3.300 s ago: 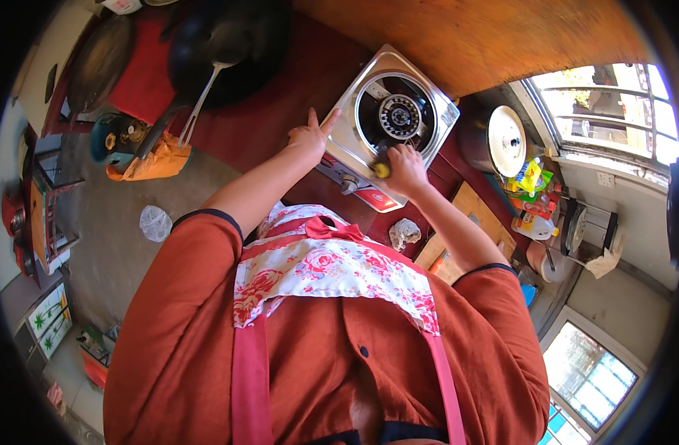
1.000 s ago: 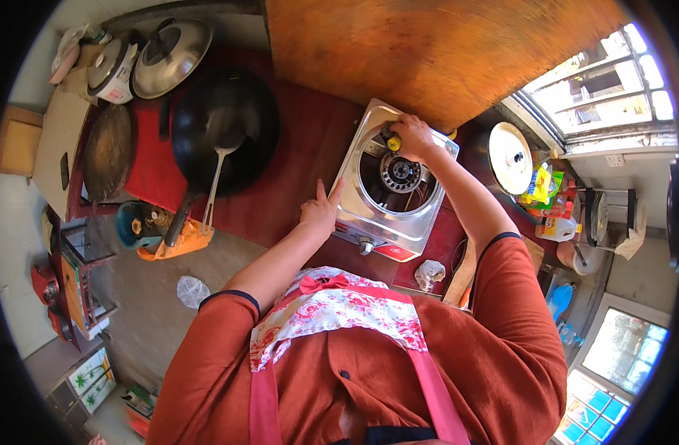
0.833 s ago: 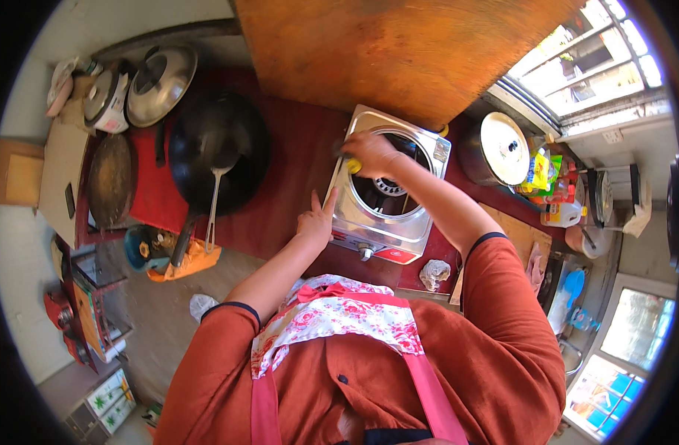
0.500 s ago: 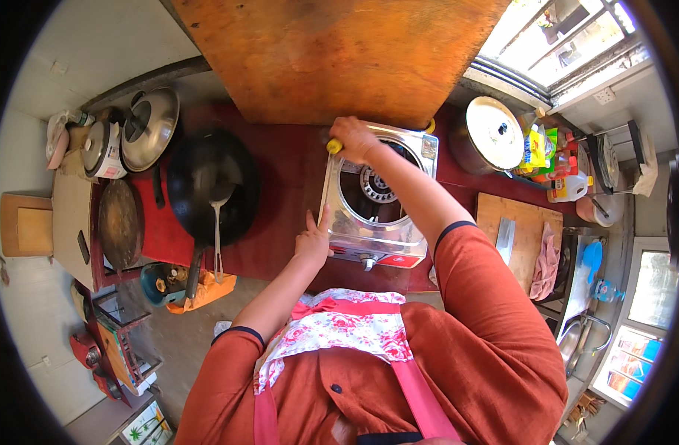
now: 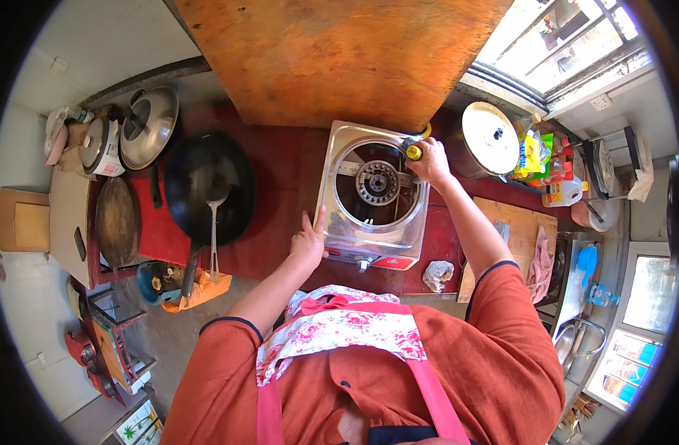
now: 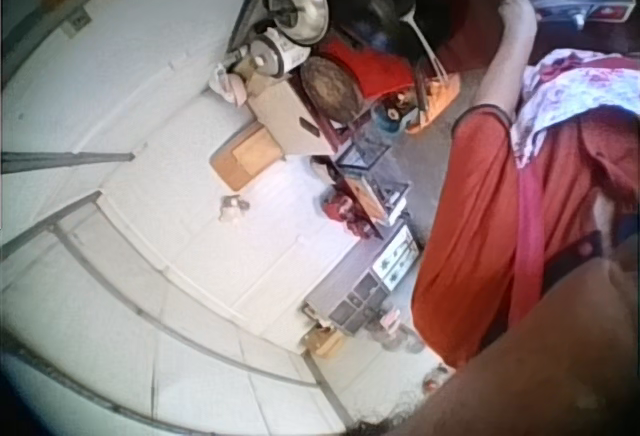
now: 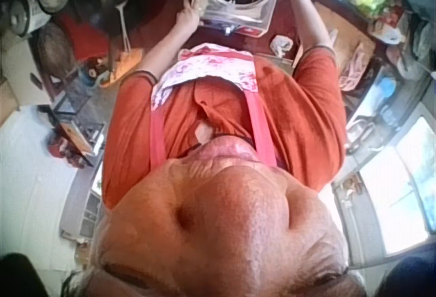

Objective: The person wipes the surface of a gas stove with a cloth and then uses a screwdriver to adjust or tighten internal parts of the burner assembly.

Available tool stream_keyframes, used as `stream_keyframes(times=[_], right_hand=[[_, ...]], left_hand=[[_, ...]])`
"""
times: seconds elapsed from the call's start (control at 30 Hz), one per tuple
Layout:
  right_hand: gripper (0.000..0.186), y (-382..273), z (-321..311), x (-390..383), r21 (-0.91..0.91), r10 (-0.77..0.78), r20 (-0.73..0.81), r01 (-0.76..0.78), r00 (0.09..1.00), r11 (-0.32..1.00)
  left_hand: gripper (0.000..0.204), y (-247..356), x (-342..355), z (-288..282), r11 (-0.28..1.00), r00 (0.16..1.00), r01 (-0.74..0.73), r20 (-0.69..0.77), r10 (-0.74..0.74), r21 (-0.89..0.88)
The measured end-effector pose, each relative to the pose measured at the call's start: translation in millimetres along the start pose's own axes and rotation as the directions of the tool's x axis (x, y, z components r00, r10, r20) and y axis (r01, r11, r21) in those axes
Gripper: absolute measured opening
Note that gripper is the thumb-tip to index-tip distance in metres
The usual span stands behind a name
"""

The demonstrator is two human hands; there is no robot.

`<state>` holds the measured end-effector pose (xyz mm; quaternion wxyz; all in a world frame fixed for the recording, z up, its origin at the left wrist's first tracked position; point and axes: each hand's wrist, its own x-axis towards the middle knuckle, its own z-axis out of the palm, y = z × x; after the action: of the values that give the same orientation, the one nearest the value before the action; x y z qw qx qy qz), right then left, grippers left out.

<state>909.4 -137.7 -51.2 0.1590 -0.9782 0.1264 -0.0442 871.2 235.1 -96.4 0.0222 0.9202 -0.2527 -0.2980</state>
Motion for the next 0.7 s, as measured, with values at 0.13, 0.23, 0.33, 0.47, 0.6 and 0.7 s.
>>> stream_keyframes(times=[0.13,0.23,0.33,0.47,0.6,0.7], right_hand=[[0.043,-60.1,7.9,12.4,0.178,0.089,0.086,-0.103,0.992,0.979],[0.043,-86.5,25.6,19.9,-0.176,0.07,0.041,-0.062,0.997,0.982],[0.039,-95.4,41.9,32.6,-0.156,0.261,0.106,-0.243,0.96,0.957],[0.031,-97.6,51.5,34.1,0.08,0.405,0.049,-0.408,0.913,0.909],[0.037,-91.7,49.9,37.3,0.26,0.285,-0.043,-0.265,0.957,0.929],[0.036,-83.0,44.7,45.2,0.121,0.075,-0.062,-0.067,0.995,0.99]], left_hand=[[0.134,2.6,0.3,-4.6,0.998,0.997,0.028,0.073,-0.032,0.052],[0.134,5.2,-1.7,-9.9,0.998,0.996,0.029,0.077,-0.033,0.048],[0.134,0.9,1.4,-3.8,0.999,0.998,0.02,0.056,-0.022,0.046],[0.134,1.9,-0.4,-1.0,1.0,0.999,0.016,0.027,-0.016,0.022],[0.134,2.9,0.8,-3.1,0.999,0.998,0.013,0.057,-0.016,0.046],[0.135,1.4,0.7,-0.9,0.999,1.0,0.01,0.015,-0.011,0.037]])
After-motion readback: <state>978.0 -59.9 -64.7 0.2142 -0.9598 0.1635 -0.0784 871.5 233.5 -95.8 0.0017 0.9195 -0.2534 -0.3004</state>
